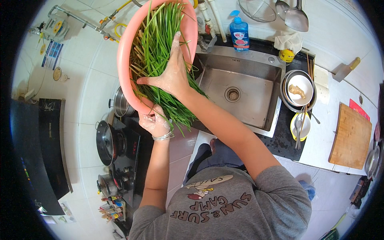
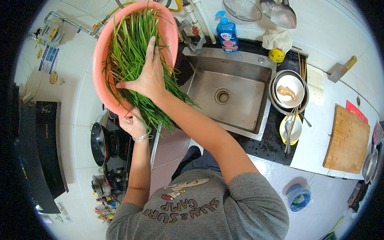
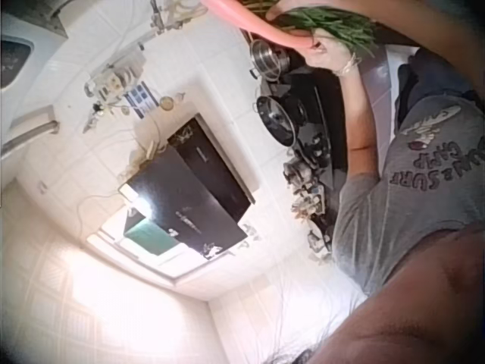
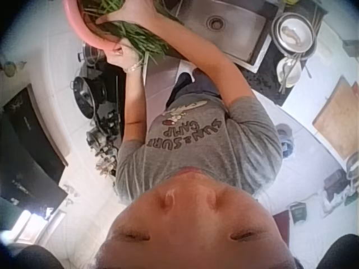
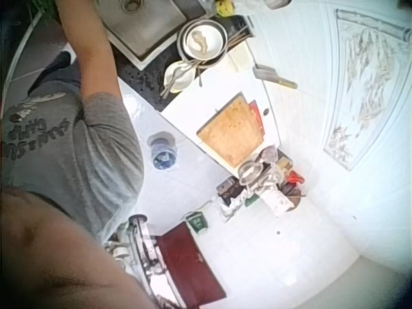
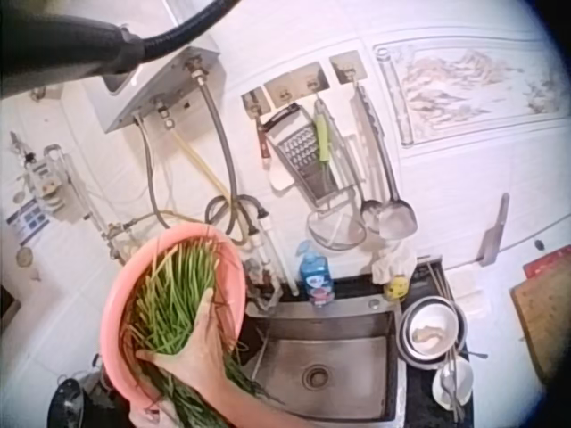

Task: The person washes a large bunch of green chives in a pink basin at the sink, then transfers them to a wooden cutting board. They use a knife to chop the chives into small pieces, working through the bunch systematically.

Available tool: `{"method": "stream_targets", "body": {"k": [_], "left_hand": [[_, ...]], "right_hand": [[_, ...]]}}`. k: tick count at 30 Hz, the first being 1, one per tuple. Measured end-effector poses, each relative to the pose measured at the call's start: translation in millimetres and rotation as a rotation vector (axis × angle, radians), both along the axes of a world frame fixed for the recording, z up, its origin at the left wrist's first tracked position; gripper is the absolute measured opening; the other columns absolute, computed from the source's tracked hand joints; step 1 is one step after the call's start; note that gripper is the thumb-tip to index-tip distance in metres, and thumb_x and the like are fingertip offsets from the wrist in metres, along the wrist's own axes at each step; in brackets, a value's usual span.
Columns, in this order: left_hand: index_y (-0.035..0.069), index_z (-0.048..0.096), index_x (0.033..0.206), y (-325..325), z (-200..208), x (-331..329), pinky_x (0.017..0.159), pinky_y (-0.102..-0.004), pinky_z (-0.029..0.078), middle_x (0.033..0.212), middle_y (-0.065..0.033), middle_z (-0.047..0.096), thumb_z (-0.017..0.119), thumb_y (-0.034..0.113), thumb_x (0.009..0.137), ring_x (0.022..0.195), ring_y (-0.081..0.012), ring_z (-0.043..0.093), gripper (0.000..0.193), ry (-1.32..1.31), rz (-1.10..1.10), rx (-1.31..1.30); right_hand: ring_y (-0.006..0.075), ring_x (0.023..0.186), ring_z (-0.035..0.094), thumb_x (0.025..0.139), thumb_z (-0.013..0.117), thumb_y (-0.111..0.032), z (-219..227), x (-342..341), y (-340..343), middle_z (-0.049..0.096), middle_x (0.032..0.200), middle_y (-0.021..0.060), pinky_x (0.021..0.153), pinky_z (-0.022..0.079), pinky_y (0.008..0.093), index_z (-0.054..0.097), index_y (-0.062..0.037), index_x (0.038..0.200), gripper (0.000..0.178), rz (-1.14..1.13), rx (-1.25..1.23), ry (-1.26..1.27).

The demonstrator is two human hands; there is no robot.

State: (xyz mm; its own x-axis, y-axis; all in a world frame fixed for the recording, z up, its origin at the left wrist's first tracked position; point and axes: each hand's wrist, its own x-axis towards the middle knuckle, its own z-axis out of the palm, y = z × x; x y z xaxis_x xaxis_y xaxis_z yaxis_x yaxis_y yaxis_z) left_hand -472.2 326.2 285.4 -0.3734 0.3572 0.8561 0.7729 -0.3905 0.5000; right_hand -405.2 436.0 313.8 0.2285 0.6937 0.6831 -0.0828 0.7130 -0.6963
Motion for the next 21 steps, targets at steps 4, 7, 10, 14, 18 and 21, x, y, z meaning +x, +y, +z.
{"method": "stream_targets", "body": {"k": [4, 7, 10, 14, 18, 21], "left_hand": [[-0.004, 0.054, 0.082, -0.3, 1.0, 2.8, 0.048, -0.0228, 0.037, 0.061, -0.0017, 0.051, 0.054, 0.001, 0.077, 0.053, -0.0075, 0.044, 0.007, 0.016, 0.027, 0.007], [-0.005, 0.055, 0.084, 1.0, -4.3, -2.6, 0.046, -0.0224, 0.036, 0.062, -0.0015, 0.052, 0.053, 0.001, 0.078, 0.052, -0.0070, 0.044, 0.008, 0.011, 0.026, 0.008], [-0.006, 0.055, 0.086, -1.1, -5.2, -3.8, 0.045, -0.0220, 0.035, 0.063, -0.0016, 0.052, 0.053, 0.001, 0.079, 0.052, -0.0066, 0.044, 0.009, -0.040, -0.038, -0.030], [-0.006, 0.055, 0.086, 1.5, -9.7, -4.7, 0.045, -0.0219, 0.035, 0.064, -0.0021, 0.052, 0.053, -0.001, 0.079, 0.052, -0.0066, 0.044, 0.010, -0.073, -0.053, -0.022], [-0.005, 0.056, 0.091, -2.1, -10.0, -3.2, 0.052, -0.0220, 0.038, 0.074, -0.0030, 0.055, 0.057, 0.005, 0.079, 0.060, -0.0077, 0.046, 0.016, -0.057, -0.039, -0.058], [-0.005, 0.057, 0.095, -2.5, -17.1, -10.2, 0.055, -0.0216, 0.039, 0.080, -0.0037, 0.057, 0.059, 0.007, 0.079, 0.064, -0.0082, 0.048, 0.019, -0.067, -0.049, -0.078]], "right_hand": [[0.0522, 0.115, 0.039, 0.037, 0.086, -0.053, -1.8, -2.0, -0.4, 0.028, 0.130, 0.0410, 0.097, 0.036, 0.0500, -0.010, 0.0038, 0.140, 0.152, 0.013, -0.006, 0.006], [0.0524, 0.115, 0.039, 0.037, 0.086, -0.053, -5.1, -4.3, 0.0, 0.028, 0.129, 0.0413, 0.097, 0.036, 0.0501, -0.009, 0.0038, 0.140, 0.152, -0.019, 0.002, -0.007], [0.0525, 0.115, 0.039, 0.037, 0.085, -0.054, -4.4, -2.5, 0.3, 0.029, 0.128, 0.0417, 0.097, 0.036, 0.0502, -0.009, 0.0040, 0.140, 0.152, -0.014, -0.011, -0.021], [0.0525, 0.115, 0.038, 0.037, 0.085, -0.056, -7.5, -3.2, 1.6, 0.029, 0.128, 0.0420, 0.097, 0.035, 0.0504, -0.009, 0.0041, 0.141, 0.152, -0.012, -0.015, -0.019], [0.0528, 0.116, 0.038, 0.037, 0.084, -0.056, -10.1, -4.1, 1.1, 0.029, 0.128, 0.0423, 0.098, 0.035, 0.0507, -0.009, 0.0042, 0.141, 0.151, -0.014, -0.025, -0.019], [0.0529, 0.116, 0.038, 0.037, 0.084, -0.057, -11.3, -3.7, 0.2, 0.028, 0.129, 0.0425, 0.098, 0.034, 0.0507, -0.009, 0.0039, 0.141, 0.151, -0.023, -0.027, -0.025]]}}
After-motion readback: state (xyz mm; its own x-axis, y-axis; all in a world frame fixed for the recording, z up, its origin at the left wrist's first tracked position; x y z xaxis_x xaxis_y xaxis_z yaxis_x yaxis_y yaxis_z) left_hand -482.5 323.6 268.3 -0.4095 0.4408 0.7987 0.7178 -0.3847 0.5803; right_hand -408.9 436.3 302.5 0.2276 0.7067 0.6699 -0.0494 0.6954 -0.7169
